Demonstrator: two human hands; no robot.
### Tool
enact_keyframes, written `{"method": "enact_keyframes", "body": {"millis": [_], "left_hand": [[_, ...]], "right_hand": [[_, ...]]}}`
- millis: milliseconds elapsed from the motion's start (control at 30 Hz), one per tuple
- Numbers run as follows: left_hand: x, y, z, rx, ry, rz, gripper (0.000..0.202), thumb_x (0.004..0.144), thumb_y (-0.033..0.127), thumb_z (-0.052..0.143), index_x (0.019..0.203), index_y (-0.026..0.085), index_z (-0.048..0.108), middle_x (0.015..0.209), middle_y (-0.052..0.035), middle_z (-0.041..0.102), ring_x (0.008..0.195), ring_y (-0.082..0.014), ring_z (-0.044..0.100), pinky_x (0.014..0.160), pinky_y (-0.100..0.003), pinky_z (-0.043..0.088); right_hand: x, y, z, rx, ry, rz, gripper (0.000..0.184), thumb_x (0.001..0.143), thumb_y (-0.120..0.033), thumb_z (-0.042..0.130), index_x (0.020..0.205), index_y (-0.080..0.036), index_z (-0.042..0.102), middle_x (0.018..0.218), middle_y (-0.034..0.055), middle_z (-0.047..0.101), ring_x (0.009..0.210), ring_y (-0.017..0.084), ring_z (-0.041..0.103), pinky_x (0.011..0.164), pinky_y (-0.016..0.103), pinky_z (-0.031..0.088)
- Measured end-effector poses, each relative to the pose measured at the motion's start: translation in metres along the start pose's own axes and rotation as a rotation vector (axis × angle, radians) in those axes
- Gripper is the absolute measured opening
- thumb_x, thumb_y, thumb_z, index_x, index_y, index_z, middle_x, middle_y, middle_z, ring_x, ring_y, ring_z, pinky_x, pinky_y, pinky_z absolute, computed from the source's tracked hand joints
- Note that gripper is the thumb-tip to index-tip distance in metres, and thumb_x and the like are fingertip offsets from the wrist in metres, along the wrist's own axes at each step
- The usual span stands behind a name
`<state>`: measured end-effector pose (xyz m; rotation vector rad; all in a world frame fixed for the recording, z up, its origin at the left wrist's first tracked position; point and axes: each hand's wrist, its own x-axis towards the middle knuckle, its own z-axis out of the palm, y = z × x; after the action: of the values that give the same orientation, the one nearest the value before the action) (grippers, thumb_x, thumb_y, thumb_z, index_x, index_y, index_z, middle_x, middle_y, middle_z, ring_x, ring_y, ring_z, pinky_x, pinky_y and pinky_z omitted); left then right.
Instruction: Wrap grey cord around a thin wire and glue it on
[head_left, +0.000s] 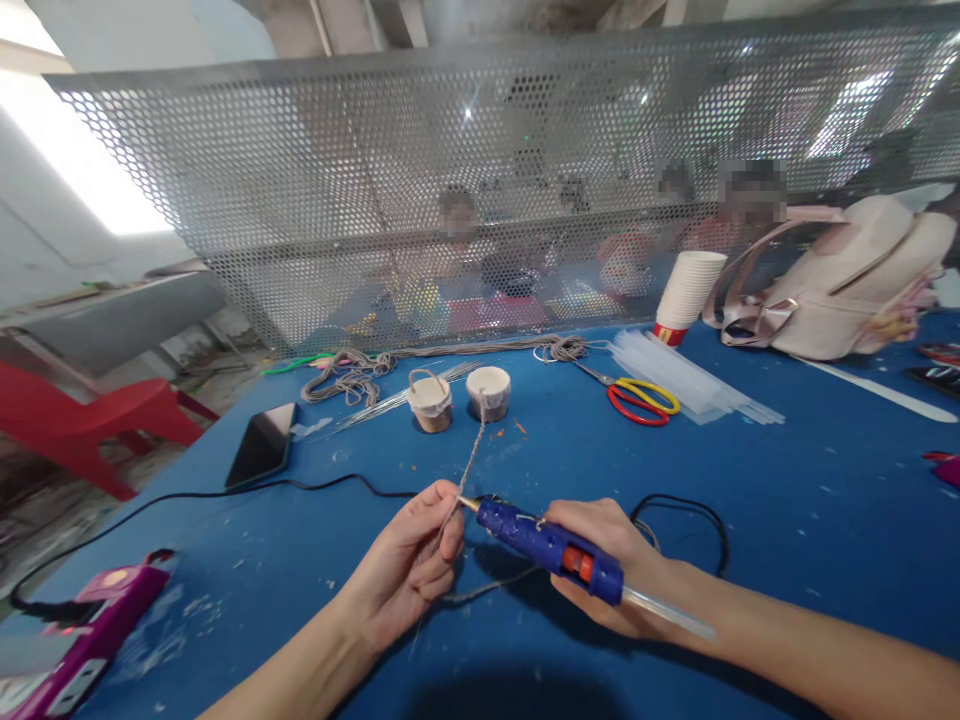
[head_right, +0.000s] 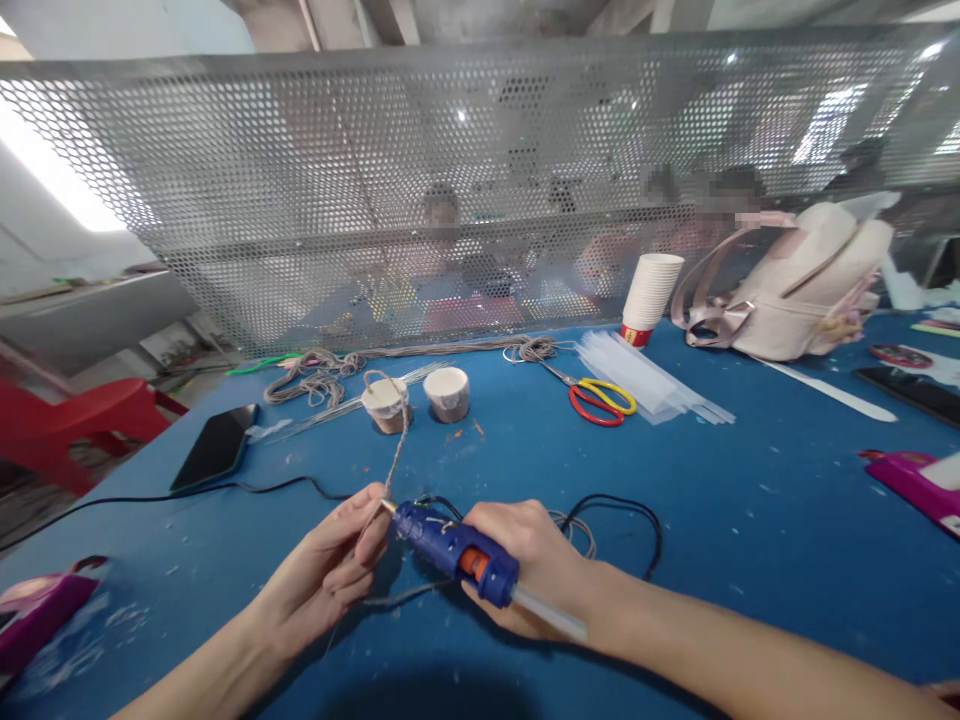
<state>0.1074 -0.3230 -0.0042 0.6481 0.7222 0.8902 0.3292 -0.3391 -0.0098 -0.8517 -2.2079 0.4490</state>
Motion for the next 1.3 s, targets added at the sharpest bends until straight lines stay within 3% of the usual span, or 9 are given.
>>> {"method": "enact_keyframes", "body": {"millis": [333, 600, 900, 1100, 1300], "left_hand": [[0.0, 0.0, 0.0, 0.01, 0.003, 0.006, 0.02, 0.079, 0.025, 0.065, 0.071, 0.018, 0.047, 0.047, 0.0068, 0.051, 0.029, 0.0012, 0.016, 0.03, -0.01, 0.014], [0.0, -0.003, 0.002, 0.106, 0.08, 0.109, 0.019, 0.079, 0.027, 0.065, 0.073, 0.018, 0.05, 0.049, 0.0046, 0.055, 0.03, 0.0005, 0.021, 0.032, -0.012, 0.017], [-0.005, -0.01, 0.011, 0.465, 0.277, 0.354, 0.021, 0.078, 0.035, 0.065, 0.078, 0.016, 0.058, 0.054, 0.0015, 0.058, 0.037, -0.0023, 0.031, 0.038, -0.016, 0.019], [-0.008, -0.011, 0.012, 0.628, 0.324, 0.382, 0.025, 0.079, 0.041, 0.06, 0.079, 0.016, 0.056, 0.055, 0.0035, 0.056, 0.042, -0.0052, 0.035, 0.041, -0.018, 0.024], [-0.007, -0.009, 0.013, 0.718, 0.378, 0.411, 0.026, 0.079, 0.043, 0.058, 0.078, 0.017, 0.056, 0.055, 0.0039, 0.056, 0.043, -0.0063, 0.036, 0.041, -0.019, 0.025]], "right_hand": [[0.0, 0.001, 0.001, -0.001, 0.016, -0.025, 0.003, 0.075, -0.021, 0.047, 0.076, -0.021, 0.044, 0.062, -0.0002, 0.054, 0.05, 0.012, 0.047, 0.051, 0.023, 0.037], [0.0, 0.004, -0.001, 0.009, 0.071, 0.007, 0.01, 0.072, -0.018, 0.048, 0.072, -0.022, 0.039, 0.057, -0.0038, 0.046, 0.045, 0.011, 0.039, 0.047, 0.023, 0.031], [0.002, -0.004, -0.004, -0.046, 0.029, 0.073, 0.001, 0.073, -0.018, 0.048, 0.073, -0.02, 0.047, 0.057, -0.0017, 0.052, 0.046, 0.011, 0.043, 0.049, 0.022, 0.034], [0.002, -0.004, -0.005, -0.068, -0.023, 0.069, 0.007, 0.071, -0.017, 0.049, 0.077, -0.018, 0.051, 0.062, 0.0017, 0.059, 0.051, 0.013, 0.05, 0.052, 0.023, 0.038], [0.0, -0.003, -0.005, -0.072, 0.005, 0.045, 0.005, 0.073, -0.019, 0.049, 0.078, -0.018, 0.051, 0.062, 0.0024, 0.059, 0.051, 0.013, 0.051, 0.052, 0.023, 0.039]]}}
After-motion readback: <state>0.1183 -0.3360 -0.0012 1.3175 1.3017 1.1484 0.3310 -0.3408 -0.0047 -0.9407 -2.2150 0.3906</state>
